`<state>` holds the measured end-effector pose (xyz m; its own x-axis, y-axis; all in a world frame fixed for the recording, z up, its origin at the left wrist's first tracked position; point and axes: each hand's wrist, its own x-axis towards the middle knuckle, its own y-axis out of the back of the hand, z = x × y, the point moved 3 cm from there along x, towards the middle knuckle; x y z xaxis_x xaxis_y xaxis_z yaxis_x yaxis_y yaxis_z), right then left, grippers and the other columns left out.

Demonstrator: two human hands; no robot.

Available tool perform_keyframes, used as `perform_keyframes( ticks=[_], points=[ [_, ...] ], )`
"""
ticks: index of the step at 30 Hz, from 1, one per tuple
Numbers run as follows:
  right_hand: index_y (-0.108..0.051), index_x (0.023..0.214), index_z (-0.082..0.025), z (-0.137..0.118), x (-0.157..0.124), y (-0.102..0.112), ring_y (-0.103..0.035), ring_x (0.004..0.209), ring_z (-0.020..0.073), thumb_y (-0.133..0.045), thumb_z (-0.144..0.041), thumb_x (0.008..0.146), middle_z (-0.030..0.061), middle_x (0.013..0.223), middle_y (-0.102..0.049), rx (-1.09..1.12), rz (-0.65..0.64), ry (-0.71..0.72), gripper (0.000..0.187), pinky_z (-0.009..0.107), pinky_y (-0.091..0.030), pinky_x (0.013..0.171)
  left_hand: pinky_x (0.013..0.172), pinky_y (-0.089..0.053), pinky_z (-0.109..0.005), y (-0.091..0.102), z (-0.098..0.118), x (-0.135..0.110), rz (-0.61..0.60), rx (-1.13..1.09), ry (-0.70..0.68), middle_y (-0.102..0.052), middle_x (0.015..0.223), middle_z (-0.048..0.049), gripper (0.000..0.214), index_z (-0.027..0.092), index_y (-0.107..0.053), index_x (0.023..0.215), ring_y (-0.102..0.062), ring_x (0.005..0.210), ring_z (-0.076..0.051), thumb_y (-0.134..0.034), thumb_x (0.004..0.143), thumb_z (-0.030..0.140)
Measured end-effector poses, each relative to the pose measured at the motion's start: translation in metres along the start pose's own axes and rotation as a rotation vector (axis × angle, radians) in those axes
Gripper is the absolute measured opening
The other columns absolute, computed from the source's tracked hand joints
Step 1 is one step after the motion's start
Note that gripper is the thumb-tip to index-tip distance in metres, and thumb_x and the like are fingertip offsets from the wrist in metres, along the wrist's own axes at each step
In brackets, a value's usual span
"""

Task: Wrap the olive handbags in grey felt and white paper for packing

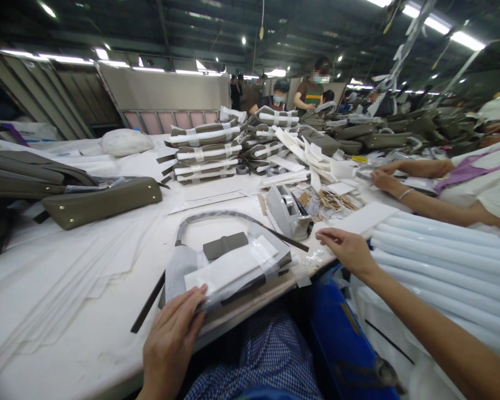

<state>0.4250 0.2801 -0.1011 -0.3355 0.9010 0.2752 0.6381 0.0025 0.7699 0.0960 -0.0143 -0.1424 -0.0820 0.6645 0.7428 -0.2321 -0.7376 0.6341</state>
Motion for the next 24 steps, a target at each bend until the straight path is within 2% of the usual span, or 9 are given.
perform_keyframes(
  ticks=[2,4,6,8,12,15,19,24],
  points=[
    [-0.076,0.096,-0.024,-0.026,-0.005,0.014,-0.072,0.087,0.0239,-0.059,-0.047,0.089,0.0046,0.095,-0.076,-0.116,-0.020,0.273,0.030,0.037,-0.054,0.087,0.099,-0.044,-0.033,0.000,0.000,0.000,0.001,-0.006,0.008,-0.070,0.120,-0.0043,0.034,0.016,-0.060,0.127,-0.063,0.109,-0.019,-0.058,0.093,0.011],
    [-0.075,0.098,-0.026,-0.060,-0.012,0.019,-0.071,0.089,0.0201,-0.056,-0.039,0.093,0.0030,0.099,-0.076,-0.164,-0.130,0.536,0.024,0.031,-0.053,0.084,0.099,-0.045,-0.034,-0.002,-0.001,-0.001,-0.006,-0.010,0.029,-0.069,0.121,-0.0042,0.036,0.017,-0.060,0.128,-0.063,0.110,-0.020,-0.058,0.093,0.011],
    [-0.074,0.103,-0.027,-0.097,-0.018,0.015,-0.070,0.087,0.0164,-0.055,-0.031,0.095,0.0024,0.100,-0.075,-0.157,-0.276,0.732,0.020,0.025,-0.052,0.078,0.099,-0.045,-0.035,-0.003,-0.001,-0.003,-0.019,-0.018,0.053,-0.069,0.122,-0.0035,0.035,0.017,-0.060,0.126,-0.062,0.112,-0.020,-0.059,0.092,0.011],
    [-0.072,0.105,-0.025,-0.134,-0.022,0.004,-0.069,0.085,0.0139,-0.057,-0.026,0.095,0.0030,0.098,-0.074,-0.100,-0.417,0.853,0.018,0.022,-0.050,0.075,0.100,-0.045,-0.037,-0.004,0.000,-0.004,-0.030,-0.028,0.077,-0.070,0.122,-0.0028,0.033,0.018,-0.061,0.124,-0.061,0.115,-0.021,-0.059,0.092,0.010],
    [-0.069,0.094,-0.022,-0.202,-0.023,-0.037,-0.065,0.076,0.0118,-0.059,-0.027,0.093,0.0020,0.085,-0.071,-0.002,-0.701,0.978,0.012,0.021,-0.045,0.071,0.100,-0.048,-0.039,-0.004,0.003,-0.002,-0.029,-0.048,0.120,-0.070,0.121,-0.0017,0.028,0.019,-0.062,0.119,-0.061,0.117,-0.022,-0.058,0.092,0.010],
    [-0.068,0.085,-0.021,-0.239,-0.015,-0.073,-0.062,0.071,0.0117,-0.060,-0.032,0.092,0.0004,0.077,-0.068,-0.003,-0.852,1.093,0.015,0.022,-0.041,0.065,0.099,-0.050,-0.039,-0.002,0.004,0.001,-0.032,-0.056,0.153,-0.071,0.120,-0.0014,0.025,0.020,-0.062,0.117,-0.062,0.116,-0.023,-0.057,0.093,0.013],
    [-0.068,0.079,-0.020,-0.266,-0.003,-0.114,-0.060,0.068,0.0123,-0.063,-0.028,0.087,-0.0004,0.075,-0.067,-0.127,-0.962,1.201,0.012,0.023,-0.035,0.061,0.097,-0.053,-0.040,-0.002,0.005,0.003,-0.026,-0.062,0.172,-0.072,0.119,-0.0023,0.024,0.020,-0.063,0.117,-0.062,0.115,-0.023,-0.055,0.095,0.016],
    [-0.071,0.078,-0.022,-0.281,0.003,-0.139,-0.058,0.065,0.0134,-0.066,-0.028,0.083,-0.0005,0.074,-0.070,-0.332,-1.057,1.203,0.009,0.025,-0.028,0.056,0.096,-0.054,-0.040,-0.003,0.006,0.002,-0.013,-0.084,0.177,-0.072,0.117,-0.0039,0.022,0.019,-0.065,0.113,-0.062,0.115,-0.023,-0.054,0.095,0.015]
  ],
)
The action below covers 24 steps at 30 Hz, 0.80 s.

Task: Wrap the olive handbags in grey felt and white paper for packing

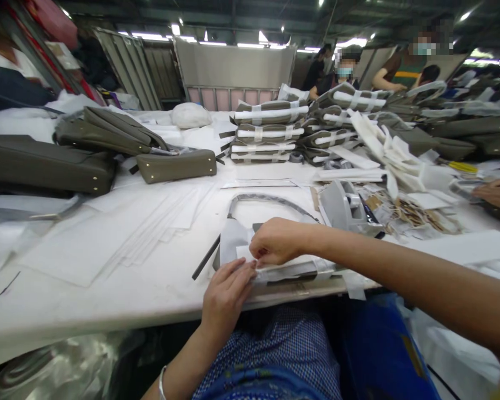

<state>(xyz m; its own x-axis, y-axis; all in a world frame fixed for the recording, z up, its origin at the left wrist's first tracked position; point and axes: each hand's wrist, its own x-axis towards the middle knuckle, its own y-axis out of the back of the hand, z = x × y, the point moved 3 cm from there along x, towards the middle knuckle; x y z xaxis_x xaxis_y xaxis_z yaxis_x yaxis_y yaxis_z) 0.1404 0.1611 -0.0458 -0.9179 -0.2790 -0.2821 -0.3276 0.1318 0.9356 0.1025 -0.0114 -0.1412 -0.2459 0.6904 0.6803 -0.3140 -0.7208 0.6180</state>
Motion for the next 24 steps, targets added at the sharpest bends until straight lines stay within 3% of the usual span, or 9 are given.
perform_keyframes(
  ticks=[5,8,12,18,24],
  points=[
    [-0.075,0.084,-0.027,0.004,0.019,0.000,-0.060,0.067,0.0151,-0.070,-0.031,0.082,-0.0003,0.077,-0.073,-0.043,-0.145,-0.058,0.007,0.026,-0.027,0.056,0.096,-0.052,-0.040,-0.001,-0.001,-0.005,0.007,0.006,0.048,-0.066,0.123,-0.0081,0.015,0.020,-0.067,0.105,-0.059,0.113,-0.021,-0.056,0.095,0.017],
    [-0.076,0.075,-0.029,0.005,0.034,-0.001,-0.059,0.063,0.0153,-0.076,-0.033,0.077,-0.0007,0.067,-0.071,-0.099,-0.159,-0.070,0.005,0.027,-0.027,0.057,0.097,-0.049,-0.039,-0.003,0.001,-0.005,-0.022,-0.037,0.028,-0.067,0.116,-0.0060,0.012,0.019,-0.065,0.104,-0.058,0.111,-0.020,-0.056,0.095,0.017],
    [-0.074,0.063,-0.029,0.005,0.053,-0.001,-0.056,0.056,0.0148,-0.081,-0.042,0.069,-0.0020,0.054,-0.064,-0.155,-0.186,-0.043,0.016,0.028,-0.027,0.056,0.098,-0.047,-0.037,-0.003,0.003,-0.004,-0.015,-0.061,0.005,-0.069,0.111,-0.0034,0.012,0.019,-0.064,0.104,-0.058,0.109,-0.018,-0.057,0.095,0.017],
    [-0.078,0.075,-0.025,0.011,0.066,0.000,-0.047,0.051,0.0101,-0.081,-0.040,0.072,-0.0029,0.063,-0.070,-0.135,-0.323,0.025,0.015,0.026,-0.025,0.053,0.094,-0.048,-0.035,-0.004,0.002,-0.003,0.021,-0.076,0.028,-0.071,0.106,-0.0038,0.013,0.020,-0.066,0.103,-0.060,0.103,-0.018,-0.058,0.094,0.017],
    [-0.075,0.070,-0.019,0.035,0.069,0.009,-0.043,0.049,0.0101,-0.082,-0.048,0.068,-0.0029,0.057,-0.064,-0.125,-0.234,-0.066,0.030,0.027,-0.024,0.053,0.093,-0.050,-0.034,-0.002,0.003,-0.002,0.057,-0.064,0.013,-0.071,0.103,-0.0026,0.012,0.020,-0.066,0.100,-0.061,0.100,-0.017,-0.058,0.093,0.015]
  ],
)
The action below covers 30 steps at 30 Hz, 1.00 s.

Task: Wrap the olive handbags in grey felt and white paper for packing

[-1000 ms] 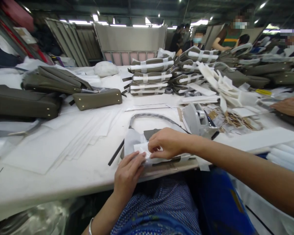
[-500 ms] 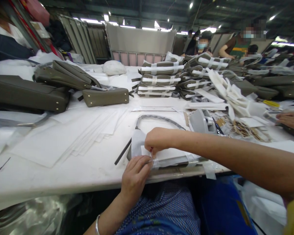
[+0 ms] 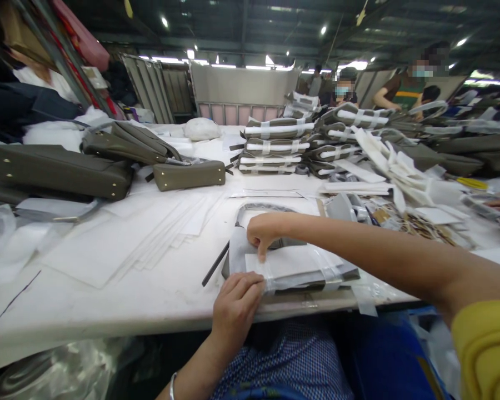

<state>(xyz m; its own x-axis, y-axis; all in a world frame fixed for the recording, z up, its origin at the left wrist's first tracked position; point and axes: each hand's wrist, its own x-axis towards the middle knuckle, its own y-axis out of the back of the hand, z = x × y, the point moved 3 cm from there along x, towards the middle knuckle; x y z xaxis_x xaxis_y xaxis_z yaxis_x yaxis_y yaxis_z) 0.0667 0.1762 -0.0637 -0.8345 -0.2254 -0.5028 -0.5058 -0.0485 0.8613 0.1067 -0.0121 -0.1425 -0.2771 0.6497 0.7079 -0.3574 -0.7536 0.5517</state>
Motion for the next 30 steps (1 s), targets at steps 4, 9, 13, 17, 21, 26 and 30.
perform_keyframes(
  ticks=[4,9,13,17,21,26,30],
  points=[
    [-0.070,0.067,-0.020,0.022,0.007,-0.007,-0.044,0.051,0.0097,-0.082,-0.054,0.064,-0.0045,0.059,-0.063,0.117,0.078,-0.008,0.036,0.025,-0.025,0.054,0.090,-0.052,-0.033,0.001,0.002,0.002,0.020,0.033,0.002,-0.072,0.100,-0.0023,0.012,0.021,-0.068,0.098,-0.063,0.096,-0.016,-0.059,0.093,0.015],
    [-0.071,0.075,-0.018,0.064,0.016,-0.020,-0.056,0.063,0.0130,-0.084,-0.052,0.059,-0.0019,0.068,-0.068,0.382,0.171,-0.112,0.039,0.024,-0.036,0.060,0.087,-0.052,-0.033,0.003,0.003,0.004,0.020,0.037,-0.007,-0.072,0.099,-0.0023,0.011,0.020,-0.067,0.097,-0.063,0.094,-0.016,-0.058,0.093,0.015],
    [-0.074,0.101,-0.015,0.078,-0.003,-0.029,-0.065,0.081,0.0209,-0.063,-0.054,0.081,0.0084,0.091,-0.075,0.430,0.311,-0.245,0.044,0.030,-0.045,0.073,0.089,-0.052,-0.035,0.003,0.003,0.002,0.027,0.023,-0.024,-0.072,0.101,-0.0031,0.013,0.020,-0.067,0.099,-0.063,0.096,-0.017,-0.058,0.093,0.013],
    [-0.044,0.148,-0.021,0.045,-0.029,-0.049,-0.062,0.114,0.0265,-0.059,-0.063,0.082,0.0112,0.133,-0.063,0.495,0.341,-0.193,0.079,0.036,-0.045,0.098,0.091,-0.053,-0.035,0.001,0.002,-0.001,0.043,0.034,-0.034,-0.072,0.102,-0.0035,0.016,0.020,-0.067,0.102,-0.064,0.097,-0.017,-0.058,0.092,0.011],
    [-0.032,0.155,-0.023,0.020,-0.034,-0.066,-0.049,0.130,0.0379,-0.069,-0.075,0.066,0.0156,0.147,-0.049,0.478,0.332,-0.231,0.109,0.049,-0.036,0.110,0.093,-0.053,-0.036,0.001,0.001,-0.002,0.056,0.037,-0.042,-0.073,0.104,-0.0039,0.019,0.021,-0.067,0.105,-0.065,0.100,-0.018,-0.058,0.092,0.011],
    [-0.050,0.143,-0.024,0.030,-0.024,-0.076,-0.054,0.125,0.0320,-0.067,-0.067,0.075,0.0098,0.140,-0.057,0.617,0.452,-0.224,0.083,0.041,-0.040,0.107,0.093,-0.055,-0.035,0.000,-0.001,-0.004,0.069,0.062,-0.035,-0.074,0.104,-0.0045,0.023,0.021,-0.068,0.107,-0.066,0.102,-0.019,-0.058,0.091,0.009],
    [-0.061,0.132,-0.025,0.029,-0.020,-0.083,-0.062,0.112,0.0302,-0.065,-0.062,0.080,0.0075,0.125,-0.067,0.614,0.583,-0.290,0.064,0.039,-0.046,0.098,0.097,-0.054,-0.038,-0.004,-0.002,-0.011,0.045,0.106,-0.041,-0.073,0.108,-0.0052,0.029,0.021,-0.067,0.113,-0.066,0.107,-0.020,-0.056,0.090,0.007]
  ],
)
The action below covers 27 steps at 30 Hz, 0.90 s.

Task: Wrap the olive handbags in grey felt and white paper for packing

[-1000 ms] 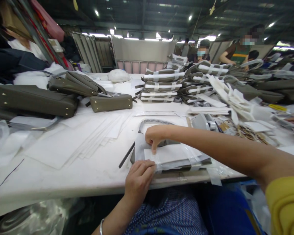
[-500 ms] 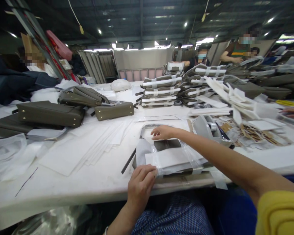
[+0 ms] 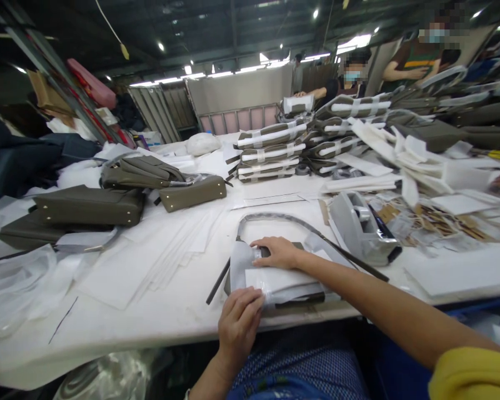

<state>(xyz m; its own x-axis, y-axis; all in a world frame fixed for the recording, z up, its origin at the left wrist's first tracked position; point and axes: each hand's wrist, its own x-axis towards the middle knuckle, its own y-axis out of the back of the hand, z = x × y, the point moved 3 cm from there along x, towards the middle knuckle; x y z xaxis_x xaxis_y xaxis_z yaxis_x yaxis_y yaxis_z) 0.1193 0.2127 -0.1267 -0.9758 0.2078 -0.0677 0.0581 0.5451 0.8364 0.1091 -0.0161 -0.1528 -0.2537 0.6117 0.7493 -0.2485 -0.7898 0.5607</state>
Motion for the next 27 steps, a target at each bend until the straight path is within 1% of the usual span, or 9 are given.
perform_keyframes(
  ticks=[5,8,10,13,15,17,21,24,27],
  points=[
    [-0.073,0.109,-0.025,-0.009,-0.004,0.002,-0.066,0.104,0.0251,-0.044,-0.044,0.098,0.0051,0.112,-0.074,0.020,0.196,-0.032,0.036,0.036,-0.048,0.091,0.102,-0.052,-0.042,0.014,0.009,0.007,-0.095,0.008,-0.037,-0.071,0.117,-0.0068,0.039,0.021,-0.065,0.119,-0.063,0.116,-0.022,-0.051,0.086,0.006],
    [-0.070,0.115,-0.024,-0.007,-0.025,0.026,-0.063,0.111,0.0262,-0.049,-0.040,0.096,0.0067,0.119,-0.071,-0.074,0.321,-0.012,0.033,0.039,-0.045,0.100,0.102,-0.054,-0.041,0.031,0.005,0.014,-0.214,-0.043,-0.068,-0.069,0.122,-0.0074,0.034,0.023,-0.066,0.116,-0.062,0.118,-0.023,-0.053,0.087,0.013],
    [-0.066,0.124,-0.023,0.003,-0.053,0.048,-0.057,0.121,0.0281,-0.051,-0.040,0.095,0.0086,0.128,-0.066,-0.194,0.453,-0.078,0.037,0.043,-0.040,0.107,0.101,-0.055,-0.037,0.042,-0.013,0.018,-0.182,-0.057,-0.005,-0.068,0.124,-0.0065,0.030,0.024,-0.067,0.114,-0.064,0.116,-0.021,-0.053,0.090,0.016],
    [-0.053,0.139,-0.020,0.033,-0.100,0.066,-0.056,0.123,0.0342,-0.049,-0.049,0.095,0.0142,0.135,-0.060,-0.277,0.471,-0.407,0.053,0.050,-0.042,0.104,0.101,-0.054,-0.038,0.043,-0.056,0.026,-0.107,-0.067,0.317,-0.066,0.129,-0.0066,0.029,0.025,-0.067,0.119,-0.062,0.119,-0.022,-0.053,0.094,0.028],
    [-0.046,0.146,-0.018,0.054,-0.123,0.063,-0.060,0.118,0.0383,-0.045,-0.056,0.094,0.0177,0.134,-0.061,-0.196,0.348,-0.638,0.064,0.054,-0.046,0.098,0.103,-0.051,-0.041,0.028,-0.083,0.033,-0.184,-0.133,0.617,-0.064,0.132,-0.0081,0.037,0.023,-0.065,0.125,-0.058,0.125,-0.025,-0.051,0.095,0.040],
    [-0.043,0.148,-0.018,0.065,-0.135,0.055,-0.059,0.120,0.0384,-0.042,-0.059,0.094,0.0176,0.136,-0.060,-0.054,0.262,-0.729,0.068,0.053,-0.046,0.099,0.110,-0.044,-0.043,0.010,-0.097,0.039,-0.303,-0.236,0.891,-0.060,0.137,-0.0100,0.047,0.019,-0.060,0.131,-0.052,0.132,-0.026,-0.048,0.095,0.047],
    [-0.046,0.147,-0.019,0.058,-0.133,0.059,-0.051,0.131,0.0333,-0.049,-0.058,0.091,0.0119,0.145,-0.052,0.126,0.397,-0.626,0.068,0.048,-0.040,0.109,0.121,-0.022,-0.044,-0.001,-0.092,0.059,-0.321,-0.396,1.113,-0.040,0.155,-0.0078,0.067,0.023,-0.041,0.148,-0.032,0.145,-0.026,-0.049,0.091,0.059],
    [-0.045,0.147,-0.022,0.036,-0.128,0.082,-0.049,0.134,0.0288,-0.056,-0.054,0.090,0.0079,0.147,-0.051,0.152,0.606,-0.424,0.067,0.044,-0.037,0.114,0.121,-0.023,-0.047,0.017,-0.084,0.074,-0.087,-0.444,1.083,-0.035,0.158,-0.0056,0.078,0.029,-0.031,0.152,-0.029,0.146,-0.029,-0.051,0.087,0.068],
    [-0.038,0.151,-0.024,0.021,-0.123,0.106,-0.045,0.138,0.0253,-0.056,-0.048,0.092,0.0052,0.151,-0.046,0.169,0.733,-0.215,0.066,0.043,-0.033,0.117,0.111,-0.041,-0.047,0.038,-0.081,0.089,0.138,-0.562,1.003,-0.049,0.148,-0.0079,0.088,0.028,-0.028,0.152,-0.046,0.136,-0.033,-0.045,0.082,0.078]
  ],
)
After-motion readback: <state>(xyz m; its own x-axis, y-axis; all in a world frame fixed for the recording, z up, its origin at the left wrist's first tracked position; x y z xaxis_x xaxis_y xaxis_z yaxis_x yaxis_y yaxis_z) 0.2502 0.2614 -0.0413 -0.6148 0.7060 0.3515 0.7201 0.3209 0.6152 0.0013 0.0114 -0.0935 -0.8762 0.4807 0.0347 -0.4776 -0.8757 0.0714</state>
